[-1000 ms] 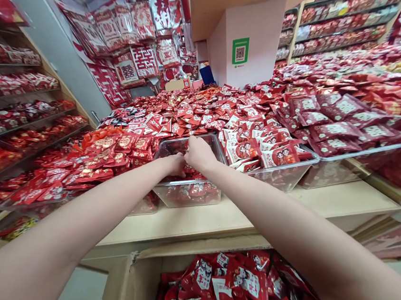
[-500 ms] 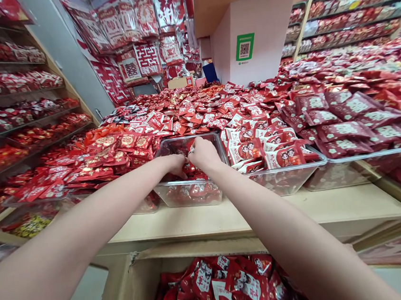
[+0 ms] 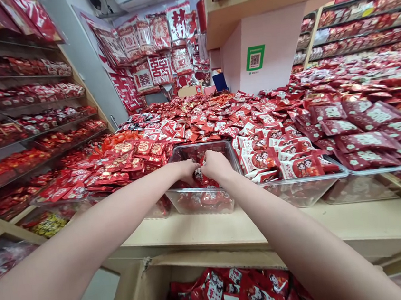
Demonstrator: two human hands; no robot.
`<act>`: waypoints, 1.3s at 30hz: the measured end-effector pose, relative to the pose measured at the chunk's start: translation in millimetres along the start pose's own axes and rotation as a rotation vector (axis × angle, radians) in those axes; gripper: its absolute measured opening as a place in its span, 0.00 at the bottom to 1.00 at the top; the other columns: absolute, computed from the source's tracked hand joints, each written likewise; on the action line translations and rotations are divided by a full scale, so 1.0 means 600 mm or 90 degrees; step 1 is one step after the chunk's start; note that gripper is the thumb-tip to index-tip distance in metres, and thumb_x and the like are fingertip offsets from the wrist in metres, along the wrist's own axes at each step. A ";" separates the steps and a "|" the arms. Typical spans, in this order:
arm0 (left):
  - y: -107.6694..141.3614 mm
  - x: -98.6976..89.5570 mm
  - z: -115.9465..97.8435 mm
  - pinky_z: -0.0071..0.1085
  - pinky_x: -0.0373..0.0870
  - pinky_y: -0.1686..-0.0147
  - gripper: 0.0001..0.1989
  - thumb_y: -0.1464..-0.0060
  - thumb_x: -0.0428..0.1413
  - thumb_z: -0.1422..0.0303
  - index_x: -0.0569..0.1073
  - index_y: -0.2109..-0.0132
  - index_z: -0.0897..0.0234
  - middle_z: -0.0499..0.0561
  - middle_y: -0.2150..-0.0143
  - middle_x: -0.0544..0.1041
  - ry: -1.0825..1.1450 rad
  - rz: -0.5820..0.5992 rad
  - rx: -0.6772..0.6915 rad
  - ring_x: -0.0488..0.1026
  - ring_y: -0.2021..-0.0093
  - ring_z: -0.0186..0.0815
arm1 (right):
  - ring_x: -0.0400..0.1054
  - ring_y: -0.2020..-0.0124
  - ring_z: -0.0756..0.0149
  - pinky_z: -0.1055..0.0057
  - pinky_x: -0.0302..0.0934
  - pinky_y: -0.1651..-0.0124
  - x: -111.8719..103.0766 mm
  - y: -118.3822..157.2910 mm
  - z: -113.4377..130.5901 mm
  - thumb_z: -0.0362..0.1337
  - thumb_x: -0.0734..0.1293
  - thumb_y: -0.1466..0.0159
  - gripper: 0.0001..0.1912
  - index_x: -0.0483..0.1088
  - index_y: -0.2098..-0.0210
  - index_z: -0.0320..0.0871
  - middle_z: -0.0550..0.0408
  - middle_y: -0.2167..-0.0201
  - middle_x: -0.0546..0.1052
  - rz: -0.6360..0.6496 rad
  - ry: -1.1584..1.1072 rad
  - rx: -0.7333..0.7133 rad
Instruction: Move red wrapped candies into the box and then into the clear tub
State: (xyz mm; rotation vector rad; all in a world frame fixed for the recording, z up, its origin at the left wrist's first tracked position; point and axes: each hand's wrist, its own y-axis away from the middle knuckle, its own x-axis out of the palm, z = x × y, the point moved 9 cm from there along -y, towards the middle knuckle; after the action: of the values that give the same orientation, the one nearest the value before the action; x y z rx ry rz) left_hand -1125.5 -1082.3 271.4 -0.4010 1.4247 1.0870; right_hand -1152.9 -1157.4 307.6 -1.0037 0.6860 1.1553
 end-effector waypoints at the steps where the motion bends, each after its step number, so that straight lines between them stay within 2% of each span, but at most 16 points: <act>1: 0.002 0.001 0.001 0.36 0.65 0.54 0.44 0.76 0.66 0.61 0.65 0.46 0.63 0.63 0.46 0.65 0.004 0.004 -0.007 0.68 0.52 0.50 | 0.69 0.65 0.60 0.72 0.57 0.67 0.000 0.000 0.000 0.34 0.64 0.51 0.10 0.68 0.67 0.40 0.48 0.68 0.75 0.001 0.000 0.000; 4: 0.008 0.003 0.003 0.37 0.65 0.55 0.41 0.75 0.67 0.61 0.68 0.48 0.67 0.65 0.48 0.67 0.017 0.015 -0.028 0.68 0.53 0.51 | 0.69 0.65 0.61 0.72 0.57 0.67 0.000 0.001 -0.001 0.34 0.64 0.50 0.10 0.68 0.67 0.40 0.48 0.68 0.75 0.004 0.001 0.002; 6: 0.011 0.003 0.004 0.39 0.64 0.53 0.35 0.68 0.65 0.60 0.69 0.50 0.69 0.64 0.50 0.69 0.024 0.018 -0.042 0.68 0.52 0.49 | 0.69 0.64 0.60 0.72 0.57 0.67 -0.002 0.001 -0.002 0.33 0.64 0.50 0.10 0.68 0.66 0.40 0.47 0.67 0.75 0.001 0.003 0.010; 10: 0.017 -0.003 0.004 0.42 0.64 0.53 0.16 0.48 0.54 0.62 0.70 0.56 0.68 0.56 0.54 0.72 0.059 0.021 -0.055 0.68 0.53 0.40 | 0.68 0.63 0.60 0.71 0.57 0.64 -0.009 0.001 -0.004 0.31 0.62 0.48 0.12 0.67 0.63 0.38 0.46 0.65 0.75 -0.013 -0.003 0.020; 13: 0.025 -0.014 0.003 0.41 0.65 0.55 0.12 0.45 0.51 0.65 0.70 0.58 0.67 0.53 0.56 0.72 0.115 -0.005 -0.069 0.69 0.55 0.37 | 0.68 0.64 0.61 0.72 0.57 0.64 -0.013 0.001 -0.002 0.29 0.61 0.48 0.14 0.65 0.61 0.38 0.47 0.65 0.74 -0.028 -0.015 0.010; 16: 0.035 -0.034 0.008 0.40 0.66 0.56 0.12 0.45 0.52 0.66 0.69 0.55 0.66 0.53 0.54 0.70 0.209 -0.083 -0.099 0.68 0.54 0.38 | 0.68 0.65 0.62 0.72 0.58 0.64 -0.014 0.001 -0.003 0.28 0.61 0.48 0.14 0.64 0.60 0.38 0.47 0.65 0.74 -0.045 -0.033 0.003; 19: 0.048 -0.056 0.016 0.41 0.66 0.56 0.14 0.46 0.52 0.65 0.67 0.53 0.66 0.54 0.53 0.69 0.353 -0.198 -0.113 0.68 0.54 0.39 | 0.68 0.66 0.63 0.71 0.59 0.64 -0.019 -0.002 -0.004 0.27 0.61 0.49 0.17 0.61 0.58 0.37 0.47 0.66 0.74 -0.087 -0.111 -0.016; 23: 0.076 -0.080 0.028 0.37 0.66 0.55 0.18 0.45 0.50 0.67 0.63 0.47 0.64 0.55 0.53 0.71 0.608 -0.370 -0.081 0.69 0.54 0.38 | 0.68 0.66 0.67 0.71 0.61 0.62 -0.044 0.004 0.002 0.29 0.64 0.49 0.18 0.59 0.59 0.39 0.49 0.64 0.72 -0.147 -0.323 -0.060; 25: 0.094 -0.081 0.031 0.33 0.67 0.57 0.17 0.45 0.49 0.67 0.63 0.48 0.64 0.55 0.53 0.73 0.741 -0.442 -0.047 0.70 0.55 0.37 | 0.68 0.66 0.69 0.71 0.62 0.62 -0.057 0.017 0.004 0.30 0.64 0.49 0.18 0.58 0.59 0.40 0.49 0.62 0.72 -0.142 -0.456 -0.057; 28: 0.123 -0.070 0.023 0.30 0.69 0.60 0.15 0.46 0.48 0.65 0.67 0.54 0.68 0.56 0.56 0.74 0.930 -0.507 0.026 0.72 0.59 0.34 | 0.69 0.64 0.69 0.70 0.63 0.60 -0.062 0.052 0.016 0.33 0.66 0.49 0.17 0.61 0.61 0.40 0.50 0.63 0.73 -0.069 -0.680 -0.040; 30: 0.143 -0.054 0.012 0.29 0.70 0.61 0.14 0.49 0.50 0.64 0.68 0.59 0.69 0.56 0.58 0.75 1.038 -0.536 0.065 0.73 0.61 0.33 | 0.70 0.65 0.68 0.69 0.64 0.59 -0.059 0.084 0.024 0.37 0.68 0.50 0.15 0.64 0.64 0.40 0.50 0.66 0.74 -0.020 -0.778 -0.011; 34: 0.186 -0.012 -0.018 0.31 0.69 0.61 0.13 0.52 0.53 0.61 0.69 0.63 0.68 0.54 0.63 0.76 1.204 -0.563 0.105 0.73 0.64 0.34 | 0.69 0.71 0.67 0.67 0.65 0.63 -0.055 0.150 0.020 0.41 0.71 0.54 0.13 0.68 0.72 0.42 0.52 0.72 0.75 -0.020 -0.806 0.046; 36: 0.210 0.007 -0.039 0.31 0.69 0.60 0.13 0.53 0.56 0.61 0.70 0.62 0.66 0.52 0.63 0.76 1.266 -0.538 0.147 0.72 0.63 0.34 | 0.69 0.72 0.66 0.66 0.65 0.64 -0.050 0.185 0.015 0.42 0.71 0.54 0.11 0.69 0.74 0.45 0.53 0.73 0.75 -0.026 -0.820 0.053; 39: 0.242 0.039 -0.080 0.30 0.69 0.60 0.13 0.55 0.60 0.66 0.71 0.61 0.64 0.51 0.63 0.76 1.252 -0.432 0.208 0.72 0.63 0.35 | 0.70 0.71 0.64 0.64 0.66 0.64 -0.028 0.240 0.005 0.41 0.71 0.53 0.08 0.69 0.76 0.47 0.53 0.74 0.74 0.014 -0.831 0.062</act>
State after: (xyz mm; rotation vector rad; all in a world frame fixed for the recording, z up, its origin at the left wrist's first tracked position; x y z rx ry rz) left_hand -1272.2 -1039.7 295.2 -1.8062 2.6280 -0.5214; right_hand -1295.3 -1150.3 282.6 -0.0203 -0.3012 1.4745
